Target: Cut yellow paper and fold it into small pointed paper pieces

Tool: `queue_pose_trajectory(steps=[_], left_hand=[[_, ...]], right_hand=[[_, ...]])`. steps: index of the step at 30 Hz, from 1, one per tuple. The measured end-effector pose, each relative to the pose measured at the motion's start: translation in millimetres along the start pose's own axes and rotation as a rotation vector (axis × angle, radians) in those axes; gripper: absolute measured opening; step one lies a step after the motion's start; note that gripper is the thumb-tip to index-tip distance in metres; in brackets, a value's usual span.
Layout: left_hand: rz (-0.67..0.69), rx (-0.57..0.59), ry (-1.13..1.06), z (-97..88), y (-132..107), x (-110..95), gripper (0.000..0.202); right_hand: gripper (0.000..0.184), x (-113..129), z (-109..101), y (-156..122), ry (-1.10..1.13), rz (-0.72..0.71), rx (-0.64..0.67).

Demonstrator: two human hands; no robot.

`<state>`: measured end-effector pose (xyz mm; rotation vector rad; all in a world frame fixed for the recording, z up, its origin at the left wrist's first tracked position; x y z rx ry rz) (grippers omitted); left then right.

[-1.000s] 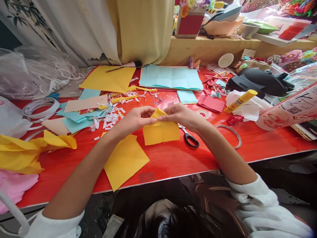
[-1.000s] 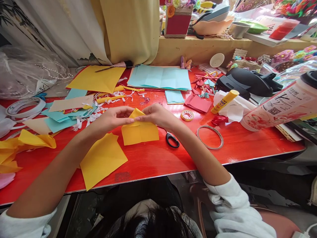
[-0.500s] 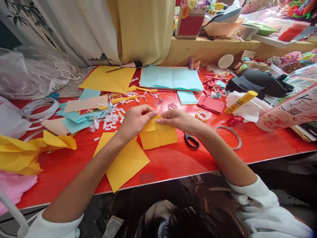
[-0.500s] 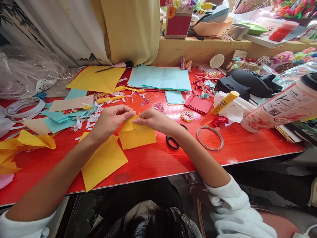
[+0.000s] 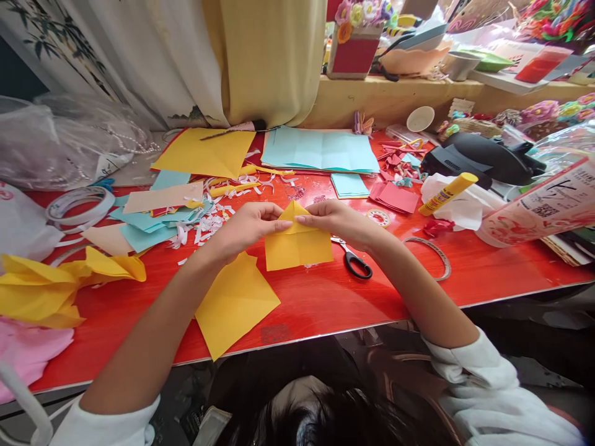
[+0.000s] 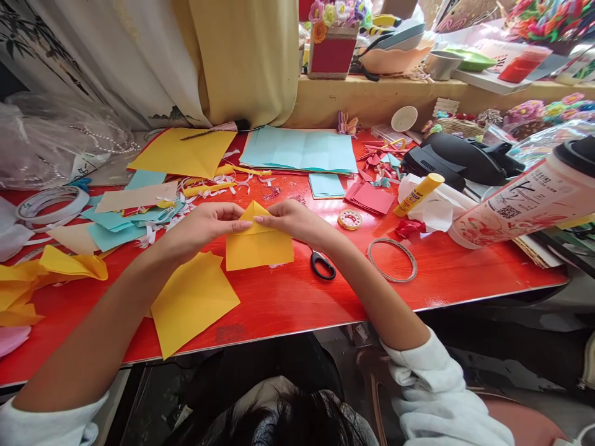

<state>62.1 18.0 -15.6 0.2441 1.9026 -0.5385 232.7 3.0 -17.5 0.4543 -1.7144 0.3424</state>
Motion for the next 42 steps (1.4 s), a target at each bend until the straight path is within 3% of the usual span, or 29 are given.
queue_pose_trajectory(steps=[6, 13, 20, 32, 42], left_hand=[[-0.017, -0.066, 0.022, 3.5, 0.5, 0.2, 0.026], [0.066, -0.093, 0.072, 2.7, 0.9, -0.3, 0.027], [0.102, -0.071, 0.088, 2.5, 1.5, -0.2, 0.028], [0.047, -0.06, 0.097, 1.1, -1.2, -3.0, 0.027], [-0.008, -0.047, 0.085, 6.1, 1.0, 0.5, 0.038]], right_hand=[[0.036, 0.6, -3.6, -0.5, -0.009, 0.051, -0.009], [0.035, -3.5, -4.9, 1.3, 0.08, 0.052, 0.008], [0.029, -8.6, -6.2, 2.1, 0.175, 0.072, 0.031], [0.029, -7.2, -9.5, 0.6, 0.278, 0.121, -0.017], [0.025, -8.2, -4.9, 1.8, 0.1, 0.103, 0.067]])
Point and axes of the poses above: each hand's wrist, its own y-axis towards the middle knuckle, its own z-axis out of the palm, x = y × z, the point moved 3 cm from there along y, towards the middle knuckle, and after that the axes turned 10 degrees about -z, right-handed, at the moved point
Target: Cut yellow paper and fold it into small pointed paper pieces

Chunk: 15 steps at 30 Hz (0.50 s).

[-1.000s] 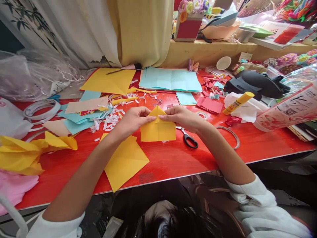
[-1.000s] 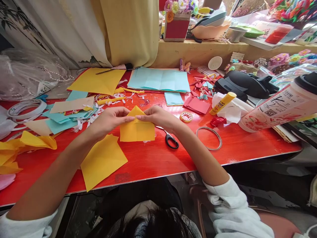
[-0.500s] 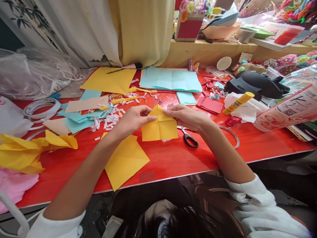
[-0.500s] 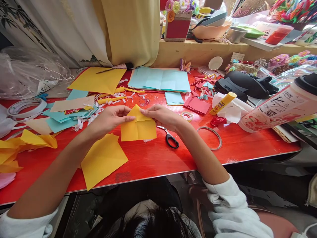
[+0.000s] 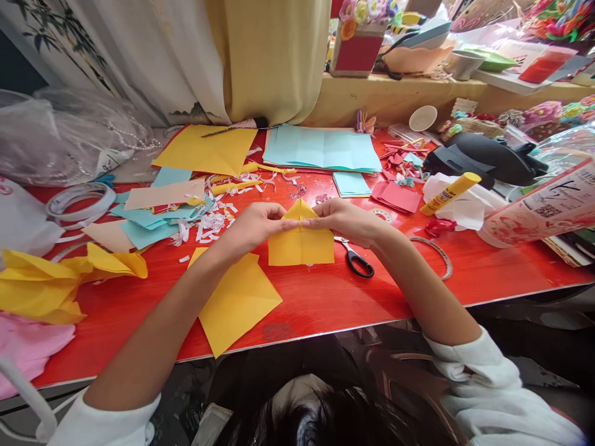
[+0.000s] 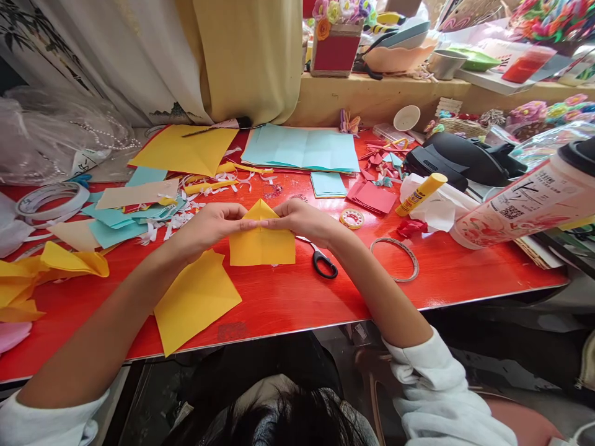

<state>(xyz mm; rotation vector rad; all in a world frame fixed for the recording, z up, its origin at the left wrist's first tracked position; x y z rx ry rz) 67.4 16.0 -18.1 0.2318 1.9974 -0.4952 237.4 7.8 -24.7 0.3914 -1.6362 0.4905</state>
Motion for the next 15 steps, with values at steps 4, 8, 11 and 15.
queue_pose_trajectory(steps=[4, 8, 11, 15], left_hand=[[0.001, 0.005, 0.009, -1.6, -1.7, -0.3, 0.037], [0.002, 0.031, -0.042, -2.0, -3.7, -2.0, 0.033], [0.042, -0.018, -0.081, -0.6, -2.7, -2.8, 0.034], [0.149, -0.105, -0.043, 2.6, -0.9, -3.7, 0.031]], right_hand=[[0.023, -0.1, 0.5, 1.1, -0.021, -0.004, -0.041], [0.023, 0.0, 0.7, 1.3, -0.006, -0.001, -0.043], [0.022, 1.3, 3.6, 1.0, -0.024, -0.036, -0.031], [0.026, 6.0, 13.3, -0.9, -0.129, -0.085, -0.018]])
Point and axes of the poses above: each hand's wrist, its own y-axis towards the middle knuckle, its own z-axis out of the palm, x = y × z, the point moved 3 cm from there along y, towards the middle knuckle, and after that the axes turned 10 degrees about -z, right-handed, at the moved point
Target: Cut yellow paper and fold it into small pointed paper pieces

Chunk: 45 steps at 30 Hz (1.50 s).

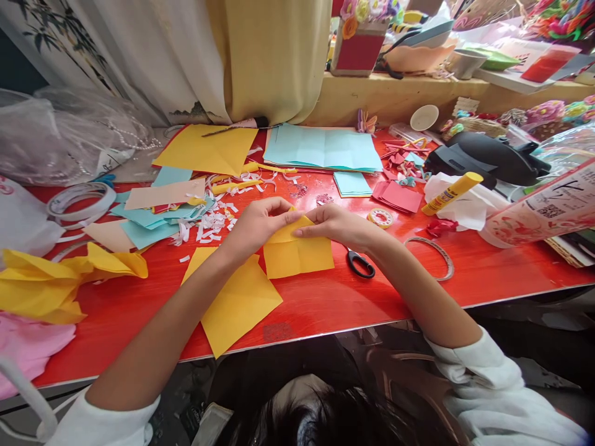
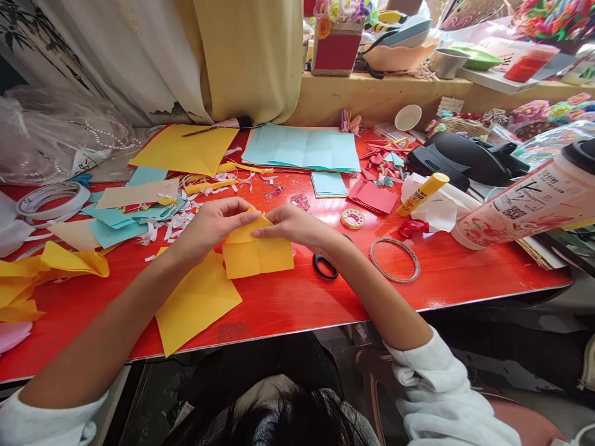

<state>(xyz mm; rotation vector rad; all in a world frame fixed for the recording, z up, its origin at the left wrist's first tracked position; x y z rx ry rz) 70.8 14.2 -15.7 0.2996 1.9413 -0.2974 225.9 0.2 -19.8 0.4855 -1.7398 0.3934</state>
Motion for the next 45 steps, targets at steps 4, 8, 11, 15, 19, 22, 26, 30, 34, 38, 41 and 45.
queue_pose_trajectory(steps=[4, 8, 11, 15, 19, 22, 26, 30, 34, 38, 41, 45], left_hand=[[-0.004, -0.025, 0.005, -1.1, 0.4, 2.3, 0.026], [-0.008, -0.014, -0.078, -3.3, 0.3, 4.2, 0.021], [-0.039, -0.005, -0.132, -3.2, 0.6, 6.7, 0.019], [-0.053, -0.019, -0.142, -3.3, 1.1, 8.4, 0.019], [-0.055, -0.033, -0.142, -3.8, 1.6, 8.4, 0.019], [-0.053, -0.041, -0.144, -7.4, 2.2, 6.9, 0.019], [-0.027, -0.111, -0.058, -18.1, 2.1, 1.7, 0.021], [-0.02, -0.062, 0.036, -19.1, 0.7, -1.7, 0.024], [-0.109, 0.004, -0.089, -17.8, 0.7, 1.1, 0.026], [-0.175, 0.073, -0.187, -19.8, 0.4, 3.3, 0.028], [-0.177, 0.105, -0.132, -20.4, -0.6, 2.3, 0.026], [-0.162, 0.045, -0.182, -25.0, 1.1, -0.2, 0.031]], right_hand=[[0.035, 5.0, 7.6, -2.1, -0.008, -0.012, 0.002], [0.038, 1.9, 8.1, -1.5, 0.013, 0.005, -0.002], [0.036, -1.2, 8.6, -0.5, 0.045, 0.015, 0.027], [0.03, -0.3, 9.2, -1.3, 0.077, -0.005, 0.066], [0.018, 2.4, 5.7, -3.7, 0.091, -0.02, 0.131], [0.009, 6.2, 3.3, -6.5, 0.136, -0.023, 0.247], [0.019, 11.7, 5.4, -9.7, 0.187, 0.007, 0.374], [0.016, 8.3, 4.5, -3.9, 0.042, -0.022, 0.167], [0.023, 2.8, 0.7, 2.0, 0.056, -0.084, -0.062], [0.019, 4.3, 0.2, 2.0, 0.133, -0.1, -0.098], [0.019, 5.2, 2.5, 1.9, 0.164, -0.103, -0.086], [0.019, 2.3, 1.3, 3.0, 0.215, -0.096, -0.184]])
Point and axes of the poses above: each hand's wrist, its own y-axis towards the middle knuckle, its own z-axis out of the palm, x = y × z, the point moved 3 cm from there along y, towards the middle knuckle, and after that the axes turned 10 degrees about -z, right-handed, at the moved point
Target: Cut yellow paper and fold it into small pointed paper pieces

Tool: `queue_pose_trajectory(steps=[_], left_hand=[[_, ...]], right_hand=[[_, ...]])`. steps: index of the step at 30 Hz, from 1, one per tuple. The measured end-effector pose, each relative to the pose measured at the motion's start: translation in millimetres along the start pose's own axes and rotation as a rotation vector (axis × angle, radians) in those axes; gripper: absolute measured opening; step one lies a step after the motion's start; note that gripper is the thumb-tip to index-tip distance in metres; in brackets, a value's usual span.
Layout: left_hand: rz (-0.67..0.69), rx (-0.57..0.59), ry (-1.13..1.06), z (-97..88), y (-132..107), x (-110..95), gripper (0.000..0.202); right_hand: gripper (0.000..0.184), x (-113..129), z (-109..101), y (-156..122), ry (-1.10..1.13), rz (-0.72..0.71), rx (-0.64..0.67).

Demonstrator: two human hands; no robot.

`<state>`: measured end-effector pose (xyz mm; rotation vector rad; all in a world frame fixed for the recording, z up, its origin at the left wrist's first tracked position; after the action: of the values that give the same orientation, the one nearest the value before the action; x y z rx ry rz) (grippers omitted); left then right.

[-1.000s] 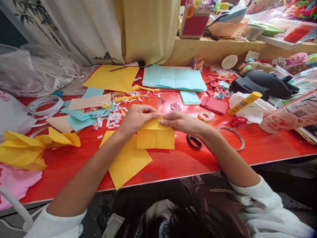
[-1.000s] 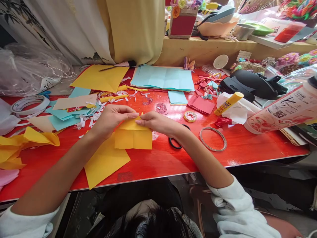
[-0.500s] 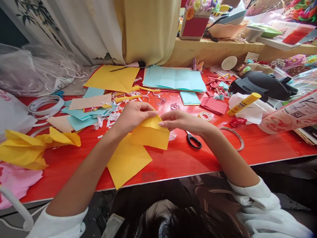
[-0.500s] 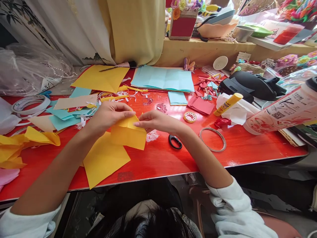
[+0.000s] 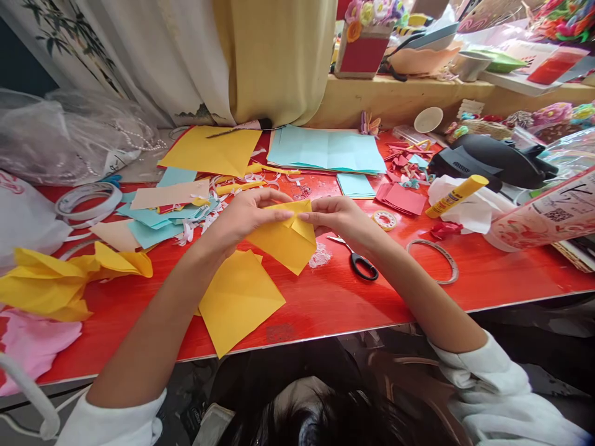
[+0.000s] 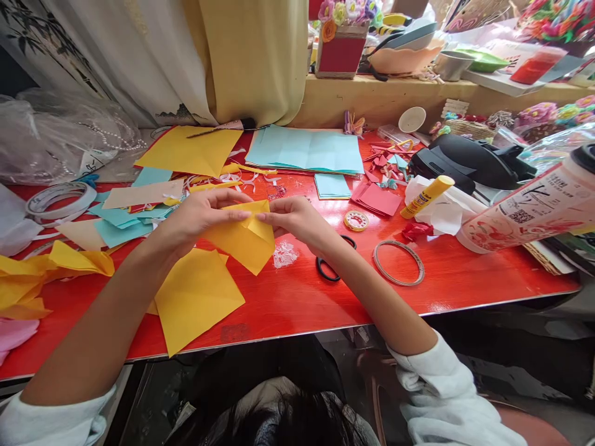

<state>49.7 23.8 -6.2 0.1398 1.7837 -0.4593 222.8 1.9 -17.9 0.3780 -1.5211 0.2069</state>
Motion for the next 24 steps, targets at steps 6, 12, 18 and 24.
queue_pose_trajectory(steps=[6, 12, 18, 24], left_hand=[[0.011, -0.02, -0.364, -5.0, 4.7, -0.6, 0.044], [0.018, -0.017, -0.283, -2.4, 4.1, 1.2, 0.035], [0.209, -0.054, -0.398, -2.2, -1.4, -4.2, 0.043], [0.279, -0.026, -0.369, 19.8, -1.2, 2.8, 0.037]], right_hand=[[0.016, 3.4, -8.1, 0.8, 0.131, -0.113, -0.14], [0.016, 5.2, -8.4, 0.9, 0.132, -0.124, -0.128], [0.013, 4.7, -10.9, 1.7, 0.231, -0.168, -0.225], [0.013, 5.6, -4.4, 0.5, 0.256, -0.229, -0.244]])
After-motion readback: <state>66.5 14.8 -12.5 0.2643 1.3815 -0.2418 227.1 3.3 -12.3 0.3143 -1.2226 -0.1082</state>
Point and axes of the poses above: each hand's wrist, its own y-axis towards the middle knuckle, its own z-axis out of the palm, x = y × z, the point moved 3 cm from there along y, towards the middle knuckle, and after that the axes turned 10 degrees about -z, right-handed, at the moved point
